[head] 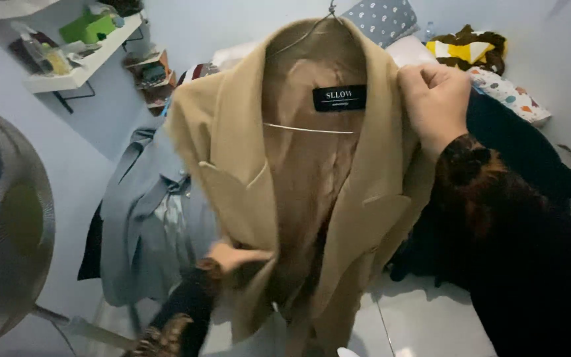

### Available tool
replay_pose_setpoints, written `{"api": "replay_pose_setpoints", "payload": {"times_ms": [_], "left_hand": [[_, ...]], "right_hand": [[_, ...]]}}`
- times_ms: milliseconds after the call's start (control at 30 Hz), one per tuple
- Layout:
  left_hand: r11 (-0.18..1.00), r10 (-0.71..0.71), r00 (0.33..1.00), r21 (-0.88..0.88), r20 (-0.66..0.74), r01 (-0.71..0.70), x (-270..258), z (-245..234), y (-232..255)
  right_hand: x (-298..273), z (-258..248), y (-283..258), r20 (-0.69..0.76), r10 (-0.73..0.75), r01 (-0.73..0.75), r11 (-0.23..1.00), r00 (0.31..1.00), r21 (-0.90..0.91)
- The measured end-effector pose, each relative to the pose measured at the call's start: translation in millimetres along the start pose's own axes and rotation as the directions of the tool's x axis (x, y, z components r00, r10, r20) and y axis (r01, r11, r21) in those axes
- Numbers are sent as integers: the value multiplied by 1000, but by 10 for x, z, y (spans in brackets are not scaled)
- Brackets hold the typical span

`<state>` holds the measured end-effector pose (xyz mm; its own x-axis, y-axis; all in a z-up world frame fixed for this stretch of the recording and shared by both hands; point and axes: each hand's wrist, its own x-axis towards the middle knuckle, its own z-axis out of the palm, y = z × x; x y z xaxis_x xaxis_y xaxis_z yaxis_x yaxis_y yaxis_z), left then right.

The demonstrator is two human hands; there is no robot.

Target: Sort and organize various coats and jackets on a bed.

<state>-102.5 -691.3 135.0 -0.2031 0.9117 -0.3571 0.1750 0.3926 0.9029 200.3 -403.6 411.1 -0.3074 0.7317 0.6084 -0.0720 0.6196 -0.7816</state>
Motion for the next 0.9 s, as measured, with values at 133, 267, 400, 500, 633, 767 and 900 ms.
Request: {"api": "replay_pose_setpoints", "payload": {"times_ms": [133, 267, 400, 500, 633, 767, 900], "left_hand": [[980, -167, 921, 43, -352, 194, 518, 976, 338], [995, -46, 858, -98, -511, -5, 713, 1331, 449], [975, 25, 677, -133, -736, -181, 653, 980, 406], [981, -48, 544, -141, -838, -130, 212, 837, 659], [980, -184, 396, -201, -900, -1, -259, 713, 437], [973, -217, 206, -228, -954, -28, -759, 475, 123], [977, -205, 142, -211, -968, -26, -1144, 28, -45]], "right_hand": [[11, -131, 428, -56, -48, 35, 975, 997, -221], [-100, -212, 542, -161, 137, -184, 926, 977, -331], [-25, -241, 1006, -208, 300, -351, 890, 931, -289], [53, 36, 1088, -96, 280, -296, 925, 955, -240], [19, 745, 768, 104, 276, -260, 955, 955, -145], [-125, 1600, 235, 249, 283, -249, 955, 926, -162], [-231, 2463, -108, 325, 333, -300, 942, 885, -148]]}}
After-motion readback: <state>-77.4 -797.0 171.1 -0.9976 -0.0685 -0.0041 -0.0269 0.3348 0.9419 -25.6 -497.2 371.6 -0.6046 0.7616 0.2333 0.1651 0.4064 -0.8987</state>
